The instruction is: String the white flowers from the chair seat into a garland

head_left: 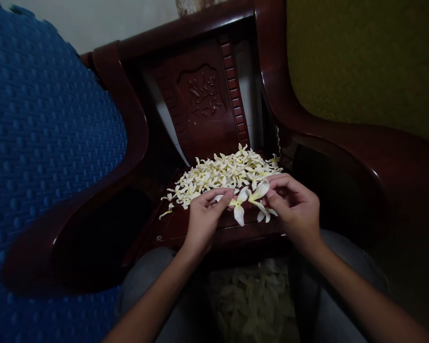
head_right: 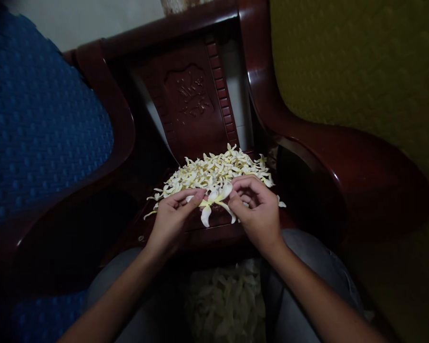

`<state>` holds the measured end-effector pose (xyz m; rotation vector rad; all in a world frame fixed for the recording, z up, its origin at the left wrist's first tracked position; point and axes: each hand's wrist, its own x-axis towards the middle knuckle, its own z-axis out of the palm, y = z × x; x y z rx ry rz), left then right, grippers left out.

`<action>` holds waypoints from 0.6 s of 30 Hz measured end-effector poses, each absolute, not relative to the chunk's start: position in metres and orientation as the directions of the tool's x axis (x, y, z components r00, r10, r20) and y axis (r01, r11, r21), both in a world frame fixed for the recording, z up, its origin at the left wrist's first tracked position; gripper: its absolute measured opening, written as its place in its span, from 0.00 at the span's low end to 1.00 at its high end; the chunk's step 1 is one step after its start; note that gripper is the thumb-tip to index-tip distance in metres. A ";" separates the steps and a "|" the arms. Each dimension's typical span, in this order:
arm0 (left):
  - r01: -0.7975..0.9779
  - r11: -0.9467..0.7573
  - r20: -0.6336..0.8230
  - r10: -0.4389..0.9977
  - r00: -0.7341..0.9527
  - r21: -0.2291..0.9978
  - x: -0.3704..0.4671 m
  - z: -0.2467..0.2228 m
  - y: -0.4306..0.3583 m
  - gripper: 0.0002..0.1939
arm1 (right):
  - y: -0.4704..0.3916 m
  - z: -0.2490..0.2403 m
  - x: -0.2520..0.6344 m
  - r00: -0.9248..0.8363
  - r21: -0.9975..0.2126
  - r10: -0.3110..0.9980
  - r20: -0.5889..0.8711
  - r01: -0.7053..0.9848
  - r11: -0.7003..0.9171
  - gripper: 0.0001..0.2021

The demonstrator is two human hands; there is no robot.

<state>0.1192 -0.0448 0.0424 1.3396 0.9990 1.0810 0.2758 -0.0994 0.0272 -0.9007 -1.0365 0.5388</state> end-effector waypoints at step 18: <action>-0.155 -0.047 0.076 0.978 0.192 0.987 0.118 0.046 -0.049 0.13 | -0.097 0.025 0.277 0.493 -0.845 0.724 0.483 0.046 0.533 0.01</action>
